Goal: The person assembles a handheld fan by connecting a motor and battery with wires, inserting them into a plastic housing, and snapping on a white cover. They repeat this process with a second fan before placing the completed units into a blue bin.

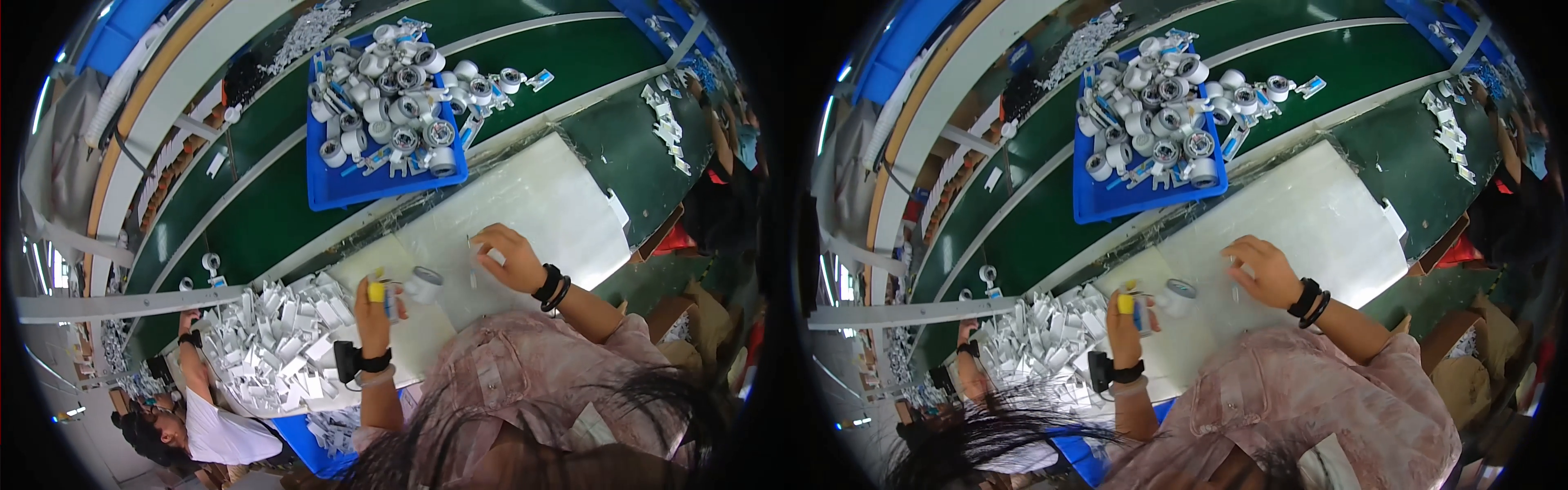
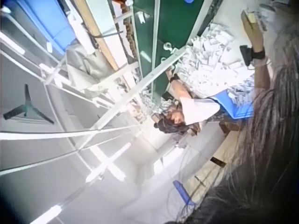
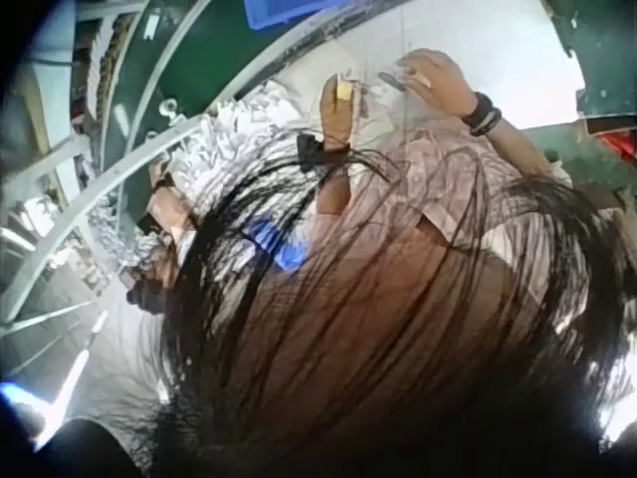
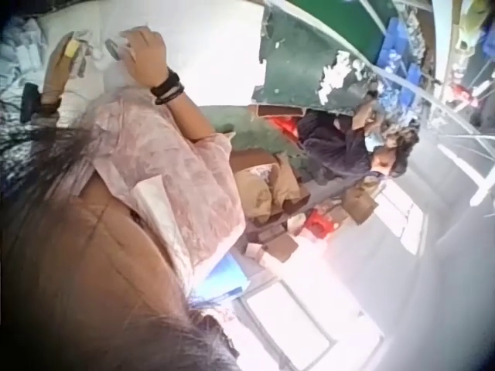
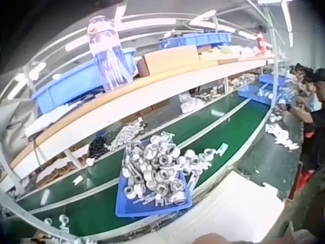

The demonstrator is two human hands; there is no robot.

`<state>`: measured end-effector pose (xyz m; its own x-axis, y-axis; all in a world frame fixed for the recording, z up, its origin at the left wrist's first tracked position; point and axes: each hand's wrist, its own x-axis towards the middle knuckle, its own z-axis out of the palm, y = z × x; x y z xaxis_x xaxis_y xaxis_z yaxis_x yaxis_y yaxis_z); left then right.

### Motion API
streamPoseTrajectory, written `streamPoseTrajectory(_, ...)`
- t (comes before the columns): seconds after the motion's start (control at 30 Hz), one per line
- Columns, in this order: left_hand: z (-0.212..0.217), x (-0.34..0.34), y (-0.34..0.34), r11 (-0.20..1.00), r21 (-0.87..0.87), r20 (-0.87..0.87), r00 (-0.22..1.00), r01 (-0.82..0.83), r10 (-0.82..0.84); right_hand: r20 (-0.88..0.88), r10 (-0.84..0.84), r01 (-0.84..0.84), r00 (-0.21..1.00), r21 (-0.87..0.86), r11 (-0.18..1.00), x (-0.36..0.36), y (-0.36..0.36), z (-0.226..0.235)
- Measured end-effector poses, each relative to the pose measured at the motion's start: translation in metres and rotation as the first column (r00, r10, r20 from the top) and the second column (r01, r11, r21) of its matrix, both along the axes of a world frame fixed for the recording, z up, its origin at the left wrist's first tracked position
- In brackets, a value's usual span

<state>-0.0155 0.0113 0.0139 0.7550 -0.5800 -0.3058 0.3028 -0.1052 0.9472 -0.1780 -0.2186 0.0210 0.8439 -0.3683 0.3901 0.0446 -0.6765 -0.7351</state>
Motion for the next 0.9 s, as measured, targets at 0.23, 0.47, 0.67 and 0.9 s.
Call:
streamPoseTrajectory(0.23, -0.061, 0.176, 0.041, 0.927, 0.156, 0.439, 0.865, -0.342, 0.245, -0.142, -0.257, 0.243, 0.956, -0.104, 0.964, 0.050, -0.125, -0.077)
streamPoseTrajectory(0.47, -0.116, 0.260, 0.036, 0.673, 0.400, 0.824, 0.565, -0.621, 0.031, -0.066, -0.381, 0.242, 0.922, -0.670, 0.702, 0.120, -0.229, -0.116)
streamPoseTrajectory(0.67, -0.136, 0.191, 0.035, 0.882, 0.232, 0.874, 0.485, -0.410, -0.005, -0.177, -0.300, -0.018, 0.937, -0.884, 0.466, 0.146, -0.281, -0.114)
streamPoseTrajectory(0.9, -0.107, 0.077, 0.016, 0.954, 0.240, 0.466, 0.883, -0.179, 0.048, -0.182, -0.076, -0.077, 0.980, -0.706, 0.704, 0.117, -0.263, -0.065)
